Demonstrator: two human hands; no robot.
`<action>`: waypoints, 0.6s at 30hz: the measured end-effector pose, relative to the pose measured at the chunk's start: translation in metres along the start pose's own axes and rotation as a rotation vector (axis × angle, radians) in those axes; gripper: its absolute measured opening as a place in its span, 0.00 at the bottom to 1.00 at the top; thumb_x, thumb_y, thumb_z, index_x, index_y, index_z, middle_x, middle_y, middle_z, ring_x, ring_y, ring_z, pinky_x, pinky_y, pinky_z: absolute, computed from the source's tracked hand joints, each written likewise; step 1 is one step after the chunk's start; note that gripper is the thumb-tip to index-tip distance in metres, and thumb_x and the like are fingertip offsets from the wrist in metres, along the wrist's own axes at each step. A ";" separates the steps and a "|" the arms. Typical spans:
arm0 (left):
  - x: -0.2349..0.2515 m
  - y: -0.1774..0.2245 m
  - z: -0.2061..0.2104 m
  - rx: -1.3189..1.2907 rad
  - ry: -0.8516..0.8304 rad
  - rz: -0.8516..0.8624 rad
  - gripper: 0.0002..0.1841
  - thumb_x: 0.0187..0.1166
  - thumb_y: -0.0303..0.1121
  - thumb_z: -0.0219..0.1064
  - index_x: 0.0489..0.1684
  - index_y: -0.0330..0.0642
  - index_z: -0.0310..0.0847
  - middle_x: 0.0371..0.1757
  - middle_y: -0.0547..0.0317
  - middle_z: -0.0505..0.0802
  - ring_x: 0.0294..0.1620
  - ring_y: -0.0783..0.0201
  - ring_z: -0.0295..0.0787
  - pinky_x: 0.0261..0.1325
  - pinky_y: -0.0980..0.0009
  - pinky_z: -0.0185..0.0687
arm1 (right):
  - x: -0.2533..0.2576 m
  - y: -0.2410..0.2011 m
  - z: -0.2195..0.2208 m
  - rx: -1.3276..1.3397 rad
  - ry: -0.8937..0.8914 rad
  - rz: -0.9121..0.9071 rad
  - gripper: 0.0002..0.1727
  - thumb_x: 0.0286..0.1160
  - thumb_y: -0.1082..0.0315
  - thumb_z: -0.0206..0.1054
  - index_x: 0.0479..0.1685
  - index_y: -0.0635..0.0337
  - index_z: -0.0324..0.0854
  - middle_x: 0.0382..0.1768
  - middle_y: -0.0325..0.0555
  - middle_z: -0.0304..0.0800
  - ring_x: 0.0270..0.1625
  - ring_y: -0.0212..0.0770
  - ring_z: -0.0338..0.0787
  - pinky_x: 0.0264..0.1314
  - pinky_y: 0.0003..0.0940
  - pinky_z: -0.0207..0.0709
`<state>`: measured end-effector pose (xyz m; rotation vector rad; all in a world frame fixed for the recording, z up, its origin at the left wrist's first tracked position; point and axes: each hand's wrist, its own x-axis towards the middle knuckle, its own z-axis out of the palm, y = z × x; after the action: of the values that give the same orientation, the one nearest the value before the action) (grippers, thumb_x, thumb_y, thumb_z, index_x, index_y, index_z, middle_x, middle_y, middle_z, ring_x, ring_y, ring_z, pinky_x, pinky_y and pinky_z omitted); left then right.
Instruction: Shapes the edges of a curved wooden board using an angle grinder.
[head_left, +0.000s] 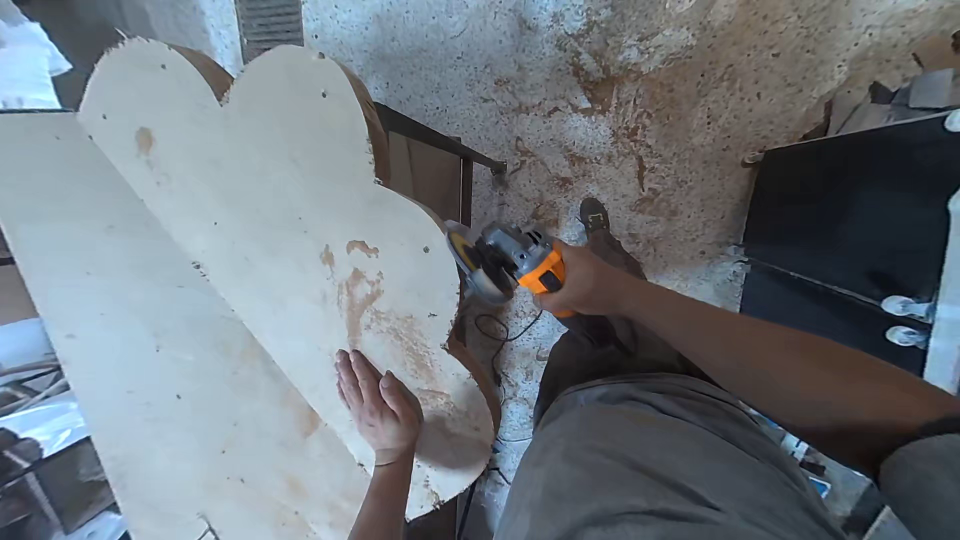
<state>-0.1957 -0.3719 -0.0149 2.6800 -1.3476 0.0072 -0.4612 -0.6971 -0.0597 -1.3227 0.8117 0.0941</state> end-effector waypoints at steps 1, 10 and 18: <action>0.000 0.000 0.000 -0.002 0.000 -0.001 0.41 0.90 0.56 0.30 0.90 0.30 0.58 0.91 0.33 0.64 0.94 0.41 0.53 0.95 0.43 0.40 | 0.000 -0.002 -0.002 0.006 -0.014 0.011 0.38 0.48 0.56 0.84 0.65 0.50 0.75 0.41 0.37 0.92 0.42 0.32 0.93 0.45 0.38 0.89; 0.000 0.000 0.000 -0.010 -0.012 -0.016 0.40 0.90 0.55 0.32 0.89 0.30 0.59 0.91 0.33 0.64 0.94 0.40 0.52 0.96 0.42 0.39 | 0.042 -0.044 -0.041 -0.195 -0.068 -0.010 0.39 0.50 0.59 0.84 0.69 0.51 0.74 0.43 0.42 0.90 0.43 0.39 0.92 0.45 0.45 0.88; 0.000 0.003 -0.001 0.004 -0.023 -0.034 0.40 0.90 0.56 0.31 0.90 0.32 0.59 0.90 0.32 0.64 0.94 0.39 0.53 0.95 0.41 0.41 | 0.074 -0.073 -0.062 -0.264 -0.158 -0.015 0.38 0.51 0.60 0.85 0.69 0.52 0.75 0.44 0.44 0.90 0.44 0.41 0.92 0.47 0.47 0.87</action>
<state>-0.1980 -0.3730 -0.0134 2.7148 -1.3092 -0.0250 -0.4007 -0.7999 -0.0436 -1.5480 0.6705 0.2989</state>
